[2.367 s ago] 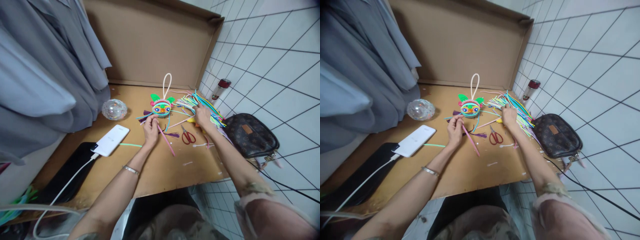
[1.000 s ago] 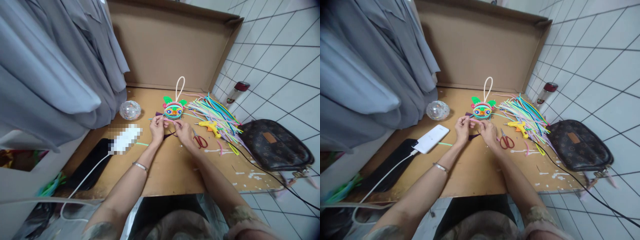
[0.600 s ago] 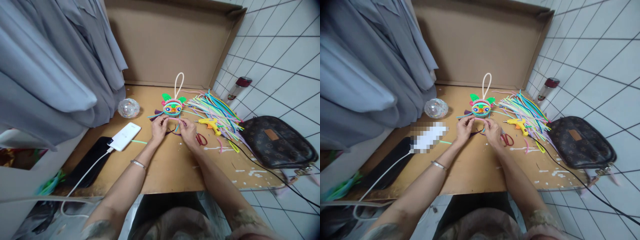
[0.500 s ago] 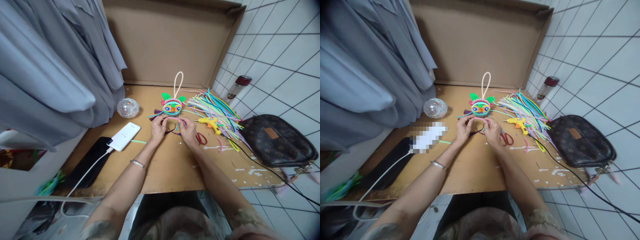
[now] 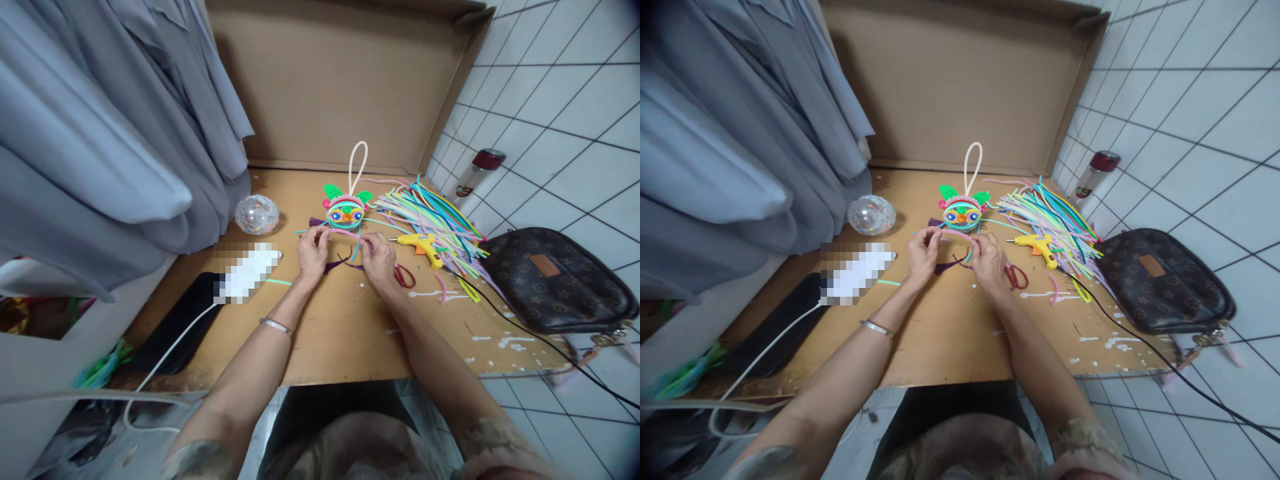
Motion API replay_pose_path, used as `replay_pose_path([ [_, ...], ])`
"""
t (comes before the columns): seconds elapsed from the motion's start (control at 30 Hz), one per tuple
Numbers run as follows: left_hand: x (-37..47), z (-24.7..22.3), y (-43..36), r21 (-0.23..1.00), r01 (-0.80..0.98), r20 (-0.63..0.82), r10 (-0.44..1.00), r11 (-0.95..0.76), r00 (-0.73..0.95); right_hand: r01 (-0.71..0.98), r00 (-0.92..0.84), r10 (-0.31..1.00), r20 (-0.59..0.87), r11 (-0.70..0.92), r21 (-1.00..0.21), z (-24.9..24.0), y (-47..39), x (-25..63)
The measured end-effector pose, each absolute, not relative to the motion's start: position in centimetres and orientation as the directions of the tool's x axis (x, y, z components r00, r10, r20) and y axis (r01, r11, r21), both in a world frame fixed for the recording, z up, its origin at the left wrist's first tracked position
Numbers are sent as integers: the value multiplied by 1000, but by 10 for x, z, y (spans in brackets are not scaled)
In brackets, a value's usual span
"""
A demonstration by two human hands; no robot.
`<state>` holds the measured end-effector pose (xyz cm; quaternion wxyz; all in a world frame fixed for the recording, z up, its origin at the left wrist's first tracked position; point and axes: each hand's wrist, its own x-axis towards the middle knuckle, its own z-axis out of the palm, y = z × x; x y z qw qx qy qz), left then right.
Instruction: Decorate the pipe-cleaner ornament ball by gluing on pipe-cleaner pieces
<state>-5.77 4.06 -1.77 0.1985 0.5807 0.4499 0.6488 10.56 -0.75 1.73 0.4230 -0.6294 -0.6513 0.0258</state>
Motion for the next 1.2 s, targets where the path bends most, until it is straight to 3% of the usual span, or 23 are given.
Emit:
replay_pose_path([
  [0.33, -55, -6, 36, 707, 351, 687, 714, -614, -134, 815, 74, 833, 548, 266, -514, 18, 0, 101],
  [0.57, -48, 16, 70, 776, 228, 631, 735, -588, -250, 859, 84, 810, 581, 236, -454, 60, 39, 94],
  [0.83, -41, -15, 95, 849, 54, 513, 797, -525, -318, 927, -38, 823, 567, 241, -289, 81, 75, 95],
  [0.97, -46, -21, 96, 863, 60, 488, 800, -501, -349, 943, -60, 836, 546, 228, -245, 84, 83, 99],
  [1.2, -46, -22, 93, 857, 159, 514, 792, -490, -330, 946, -15, 858, 513, 179, -270, 88, 82, 94],
])
